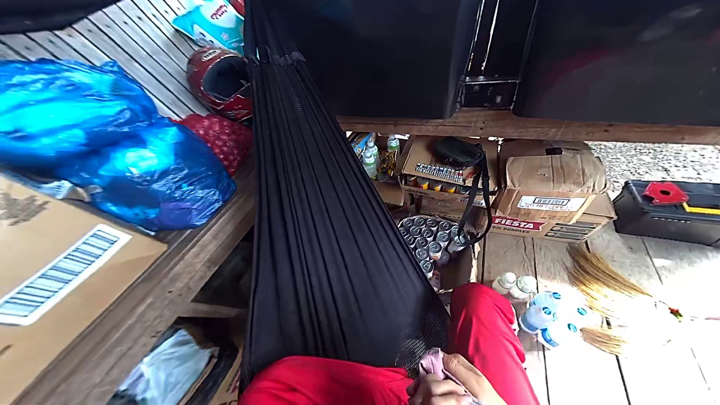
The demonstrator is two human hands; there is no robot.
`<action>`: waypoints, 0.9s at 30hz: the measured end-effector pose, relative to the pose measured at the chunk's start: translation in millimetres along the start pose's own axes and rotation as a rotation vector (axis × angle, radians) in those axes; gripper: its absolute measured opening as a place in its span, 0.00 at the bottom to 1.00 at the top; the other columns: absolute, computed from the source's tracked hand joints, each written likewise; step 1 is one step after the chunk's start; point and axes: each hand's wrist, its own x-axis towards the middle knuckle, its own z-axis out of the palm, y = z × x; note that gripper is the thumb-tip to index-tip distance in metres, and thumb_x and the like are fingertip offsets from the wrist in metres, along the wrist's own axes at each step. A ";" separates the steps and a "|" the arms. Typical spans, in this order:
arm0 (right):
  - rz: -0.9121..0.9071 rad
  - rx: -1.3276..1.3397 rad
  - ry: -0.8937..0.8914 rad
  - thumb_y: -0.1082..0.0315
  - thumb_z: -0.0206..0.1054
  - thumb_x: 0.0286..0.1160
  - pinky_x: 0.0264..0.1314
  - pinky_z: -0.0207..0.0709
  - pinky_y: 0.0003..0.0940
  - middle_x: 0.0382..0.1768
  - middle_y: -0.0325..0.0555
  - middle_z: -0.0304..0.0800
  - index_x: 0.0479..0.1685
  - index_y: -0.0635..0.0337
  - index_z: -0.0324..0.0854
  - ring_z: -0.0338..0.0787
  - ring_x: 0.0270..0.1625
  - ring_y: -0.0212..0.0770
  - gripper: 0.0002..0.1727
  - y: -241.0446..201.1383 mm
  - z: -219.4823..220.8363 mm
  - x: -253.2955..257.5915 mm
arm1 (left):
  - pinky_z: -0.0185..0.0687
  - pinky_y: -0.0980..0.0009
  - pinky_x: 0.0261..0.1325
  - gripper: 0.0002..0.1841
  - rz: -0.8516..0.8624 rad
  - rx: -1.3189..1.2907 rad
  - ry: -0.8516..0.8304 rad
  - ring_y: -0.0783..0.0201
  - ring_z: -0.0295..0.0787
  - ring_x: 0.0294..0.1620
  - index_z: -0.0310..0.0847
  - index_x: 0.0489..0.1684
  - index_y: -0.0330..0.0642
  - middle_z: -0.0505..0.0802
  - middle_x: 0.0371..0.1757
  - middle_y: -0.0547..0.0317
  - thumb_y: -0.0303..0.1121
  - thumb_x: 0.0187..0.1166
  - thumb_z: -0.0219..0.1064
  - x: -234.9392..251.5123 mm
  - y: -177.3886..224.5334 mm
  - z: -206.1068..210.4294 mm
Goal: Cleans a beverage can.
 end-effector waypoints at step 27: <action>-0.626 -0.420 0.285 0.60 0.47 0.92 0.76 0.77 0.32 0.71 0.52 0.84 0.75 0.73 0.72 0.84 0.72 0.34 0.26 -44.6 -31.3 13.2 | 0.86 0.68 0.64 0.28 -1.262 -0.726 0.535 0.69 0.89 0.59 0.63 0.83 0.32 0.89 0.62 0.52 0.42 0.91 0.46 78.8 2.0 53.1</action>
